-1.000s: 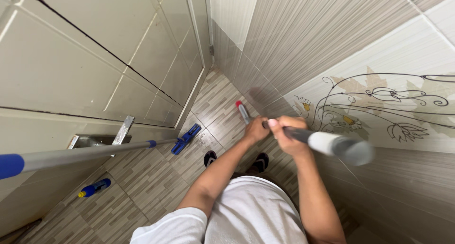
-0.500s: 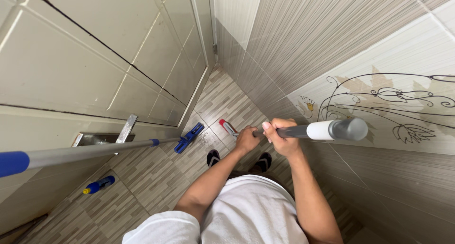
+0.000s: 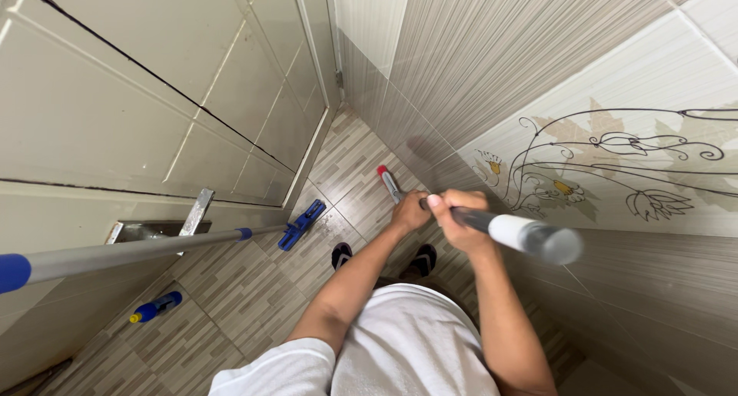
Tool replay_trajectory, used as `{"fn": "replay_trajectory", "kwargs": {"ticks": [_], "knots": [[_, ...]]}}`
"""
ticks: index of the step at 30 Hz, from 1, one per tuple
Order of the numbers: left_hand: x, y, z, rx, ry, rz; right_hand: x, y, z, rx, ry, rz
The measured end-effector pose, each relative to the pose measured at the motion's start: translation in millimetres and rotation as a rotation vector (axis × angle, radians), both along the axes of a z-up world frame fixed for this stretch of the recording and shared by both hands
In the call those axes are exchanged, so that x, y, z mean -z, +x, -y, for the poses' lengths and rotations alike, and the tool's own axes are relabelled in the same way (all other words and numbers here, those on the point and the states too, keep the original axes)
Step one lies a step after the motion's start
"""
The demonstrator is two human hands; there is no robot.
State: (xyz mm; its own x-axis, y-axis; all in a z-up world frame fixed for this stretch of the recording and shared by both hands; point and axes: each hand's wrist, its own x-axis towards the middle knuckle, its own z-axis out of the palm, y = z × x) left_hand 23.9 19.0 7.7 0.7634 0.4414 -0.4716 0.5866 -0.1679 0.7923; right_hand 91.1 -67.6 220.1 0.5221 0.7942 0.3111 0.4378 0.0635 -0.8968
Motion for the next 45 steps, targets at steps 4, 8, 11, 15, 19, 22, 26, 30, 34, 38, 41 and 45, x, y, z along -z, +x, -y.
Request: {"fn": "replay_trajectory", "kwargs": {"ticks": [4, 8, 11, 15, 19, 22, 26, 30, 34, 38, 41, 45], "knots": [[6.7, -16.7, -2.2, 0.022, 0.031, -0.009, 10.6, -5.5, -1.4, -0.006, -0.006, -0.094], [18.1, -44.7, 0.7, -0.004, 0.098, 0.006, 11.4, -10.7, -5.0, -0.046, 0.036, -0.197], [14.2, -55.5, -1.6, -0.01, 0.071, -0.007, 6.5, -16.6, -7.8, -0.045, 0.026, -0.214], [2.2, -60.8, -5.5, 0.015, 0.09, 0.041, -5.1, -23.5, -8.6, -0.014, 0.016, -0.205], [0.6, -53.9, -5.7, -0.001, 0.122, 0.132, -19.3, -25.0, -7.4, 0.002, 0.051, -0.17], [-2.3, -43.5, -9.5, -0.007, 0.075, 0.137, -24.6, -26.2, -10.0, 0.015, 0.06, -0.131], [-8.1, -37.3, -22.4, 0.009, 0.013, 0.047, -16.9, -33.8, -20.5, -0.016, 0.004, -0.028], [-5.8, -51.1, -31.1, -0.038, -0.02, 0.02, 0.3, -45.7, -36.0, -0.059, 0.005, 0.024], [10.1, -76.4, -35.6, -0.039, 0.062, -0.031, 7.6, -50.8, -46.3, -0.082, -0.011, -0.114], [9.7, -97.2, -41.3, -0.092, 0.051, -0.019, 9.9, -62.3, -59.9, -0.13, -0.003, -0.153], [-1.9, -105.1, -50.3, -0.109, 0.037, 0.023, 6.5, -72.1, -69.2, -0.124, -0.005, -0.118], [-5.5, -104.8, -63.6, -0.092, 0.107, 0.015, -1.6, -80.1, -81.0, -0.054, -0.029, -0.044]]}}
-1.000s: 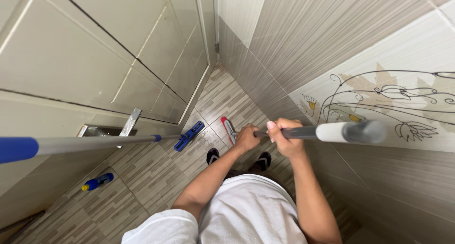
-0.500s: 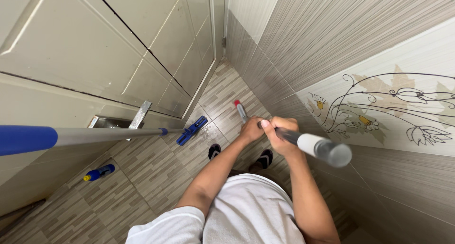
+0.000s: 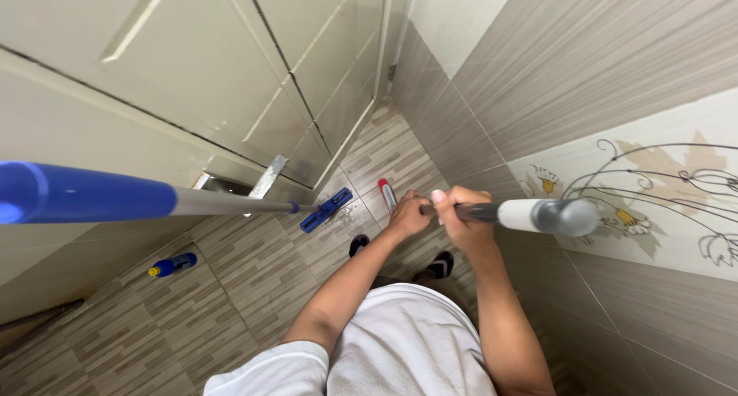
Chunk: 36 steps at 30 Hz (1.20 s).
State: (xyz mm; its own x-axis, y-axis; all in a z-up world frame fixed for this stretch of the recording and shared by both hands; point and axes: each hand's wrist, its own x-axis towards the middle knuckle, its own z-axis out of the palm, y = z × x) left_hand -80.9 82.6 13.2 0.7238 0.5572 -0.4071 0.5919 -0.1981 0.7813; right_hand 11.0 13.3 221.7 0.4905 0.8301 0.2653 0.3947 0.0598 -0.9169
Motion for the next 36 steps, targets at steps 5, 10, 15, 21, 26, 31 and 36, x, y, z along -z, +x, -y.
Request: {"fn": "replay_trajectory", "kwargs": {"ticks": [5, 10, 15, 21, 26, 31, 36], "knots": [[9.0, 8.5, -9.1, 0.017, -0.031, 0.066, -10.7, -0.5, -6.3, 0.081, 0.061, -0.11], [16.7, 23.5, -15.2, 0.009, -0.04, 0.096, -16.4, 9.7, -8.6, 0.068, 0.1, -0.079], [30.5, 34.6, -24.9, -0.075, -0.058, 0.06, -2.4, 23.6, -26.4, -0.034, 0.002, -0.04], [47.0, 41.8, -26.5, -0.249, -0.04, 0.055, 13.8, 57.2, -48.5, -0.192, 0.021, -0.169], [49.9, 43.1, -8.4, -0.537, 0.024, 0.068, 16.2, 80.8, -61.1, -0.457, 0.011, -0.168], [32.2, 77.3, 6.2, -0.63, -0.023, 0.075, 9.7, 120.8, -62.9, -0.539, 0.024, -0.225], [7.0, 129.1, 3.6, -0.603, 0.018, 0.052, 5.1, 157.5, -61.2, -0.532, 0.063, -0.344]]}}
